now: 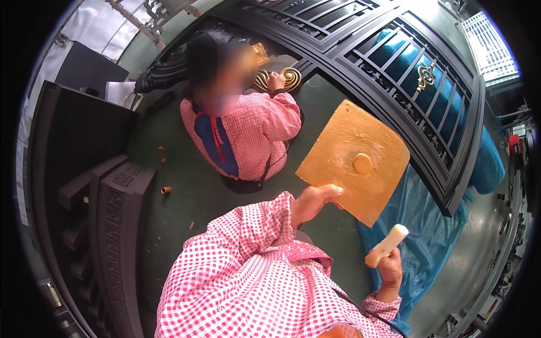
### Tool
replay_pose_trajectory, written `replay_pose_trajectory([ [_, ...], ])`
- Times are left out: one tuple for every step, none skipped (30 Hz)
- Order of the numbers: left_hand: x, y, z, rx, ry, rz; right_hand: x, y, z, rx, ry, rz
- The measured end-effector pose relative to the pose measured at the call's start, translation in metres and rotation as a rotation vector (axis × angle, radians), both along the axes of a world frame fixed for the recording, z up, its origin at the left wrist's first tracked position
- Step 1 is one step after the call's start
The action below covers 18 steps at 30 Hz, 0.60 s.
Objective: The person rubs a white wax block onto a brown paste board, then applies the paste to ornate metal scrollwork on a large black gate. The person repeats this process on multiple decorative elements of the gate.
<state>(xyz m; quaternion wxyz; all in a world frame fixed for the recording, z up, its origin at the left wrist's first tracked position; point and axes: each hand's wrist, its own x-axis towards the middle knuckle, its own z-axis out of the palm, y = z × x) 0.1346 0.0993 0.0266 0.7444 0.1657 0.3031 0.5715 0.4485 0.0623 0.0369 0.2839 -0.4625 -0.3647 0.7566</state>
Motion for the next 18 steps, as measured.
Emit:
replay_pose_trajectory([
  [0.006,0.008,0.005,-0.023,0.008,-0.003,0.006,0.008,-0.004,0.048,0.032,-0.072],
  [0.012,0.016,0.008,-0.046,0.015,-0.007,0.011,0.017,-0.008,0.097,0.063,-0.146],
  [0.017,0.025,0.008,-0.038,0.024,-0.025,0.014,0.025,-0.009,0.135,0.165,-0.254],
  [0.021,0.036,0.009,-0.029,0.032,-0.044,0.02,0.039,-0.006,0.143,0.173,-0.227],
  [0.025,0.047,0.008,-0.021,0.039,-0.062,0.024,0.051,-0.003,0.174,0.197,-0.243],
  [0.028,0.057,0.004,-0.014,0.041,-0.084,0.024,0.063,0.001,0.204,0.22,-0.259],
  [0.031,0.068,-0.002,-0.008,0.042,-0.105,0.025,0.072,0.006,0.21,0.19,-0.283],
  [0.033,0.079,-0.006,-0.002,0.043,-0.125,0.026,0.08,0.01,0.215,0.159,-0.306],
  [0.037,0.091,-0.004,-0.01,0.046,-0.129,0.028,0.091,0.015,0.216,0.123,-0.325],
  [0.041,0.105,-0.005,0.0,0.052,-0.14,0.03,0.101,0.017,0.211,0.099,-0.353],
  [0.044,0.12,-0.006,0.008,0.057,-0.149,0.033,0.112,0.02,0.207,0.076,-0.38],
  [0.044,0.134,-0.006,0.024,0.066,-0.163,0.034,0.12,0.02,0.209,0.056,-0.411],
  [0.045,0.146,0.0,0.043,0.107,-0.17,0.042,0.127,0.02,0.175,-0.012,-0.439],
  [0.044,0.161,0.0,0.065,0.115,-0.187,0.045,0.14,0.019,0.19,-0.003,-0.453],
  [0.044,0.172,0.001,0.077,0.128,-0.2,0.048,0.15,0.019,0.195,0.01,-0.461],
  [0.046,0.185,0.0,0.089,0.137,-0.212,0.05,0.16,0.019,0.201,0.02,-0.468],
  [0.048,0.197,0.003,0.076,0.152,-0.207,0.051,0.171,0.02,0.189,0.036,-0.485],
  [0.05,0.207,0.008,0.078,0.133,-0.186,0.053,0.182,0.019,0.207,0.045,-0.473],
])
